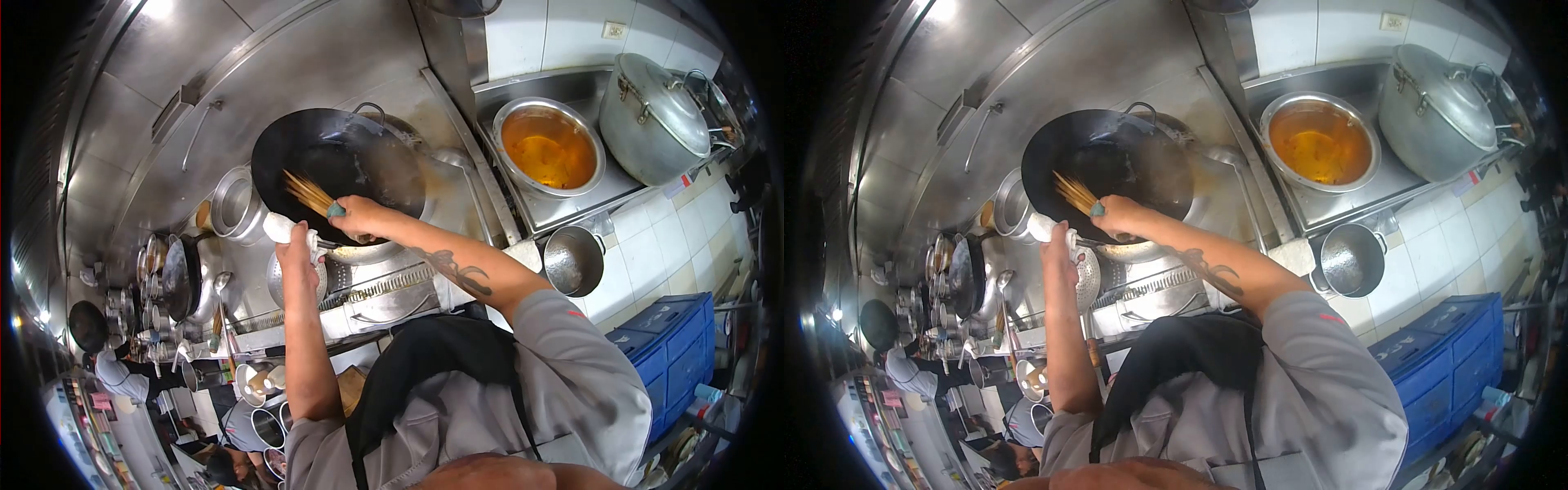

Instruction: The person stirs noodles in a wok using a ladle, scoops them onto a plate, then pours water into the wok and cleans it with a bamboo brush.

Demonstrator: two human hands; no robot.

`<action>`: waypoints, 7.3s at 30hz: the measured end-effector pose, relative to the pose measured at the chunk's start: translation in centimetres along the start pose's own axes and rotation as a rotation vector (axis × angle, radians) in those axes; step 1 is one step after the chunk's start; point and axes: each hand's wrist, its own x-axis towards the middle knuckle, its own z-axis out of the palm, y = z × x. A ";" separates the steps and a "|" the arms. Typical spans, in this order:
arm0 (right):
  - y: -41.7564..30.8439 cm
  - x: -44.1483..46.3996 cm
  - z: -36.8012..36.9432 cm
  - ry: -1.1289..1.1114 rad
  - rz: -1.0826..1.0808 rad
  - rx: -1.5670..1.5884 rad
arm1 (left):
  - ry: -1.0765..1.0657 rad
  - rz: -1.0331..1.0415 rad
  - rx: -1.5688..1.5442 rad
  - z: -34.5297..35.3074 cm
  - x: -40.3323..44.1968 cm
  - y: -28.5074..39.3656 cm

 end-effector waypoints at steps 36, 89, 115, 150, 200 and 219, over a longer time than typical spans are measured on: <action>17.7 -16.1 -7.7 0.498 0.168 -0.256 | 0.092 -0.415 -0.376 -7.6 -0.3 -14.4; -6.6 42.4 30.6 -0.466 0.404 -0.143 | -0.065 -0.023 0.204 -27.0 -6.1 -18.8; -6.5 5.4 0.3 -0.567 0.496 1.306 | -0.379 -0.040 -0.064 -19.2 -5.4 -16.8; 29.1 -18.4 -4.2 0.633 0.174 -0.658 | -0.251 -0.415 -0.393 -9.7 -7.4 -11.9; -1.3 14.0 7.5 -0.173 -0.241 -1.316 | 0.311 -0.283 -0.341 -23.6 -10.2 -21.1; 3.3 20.2 0.7 -0.058 -0.033 -1.329 | 0.151 -0.241 -0.446 -21.9 -8.1 -15.7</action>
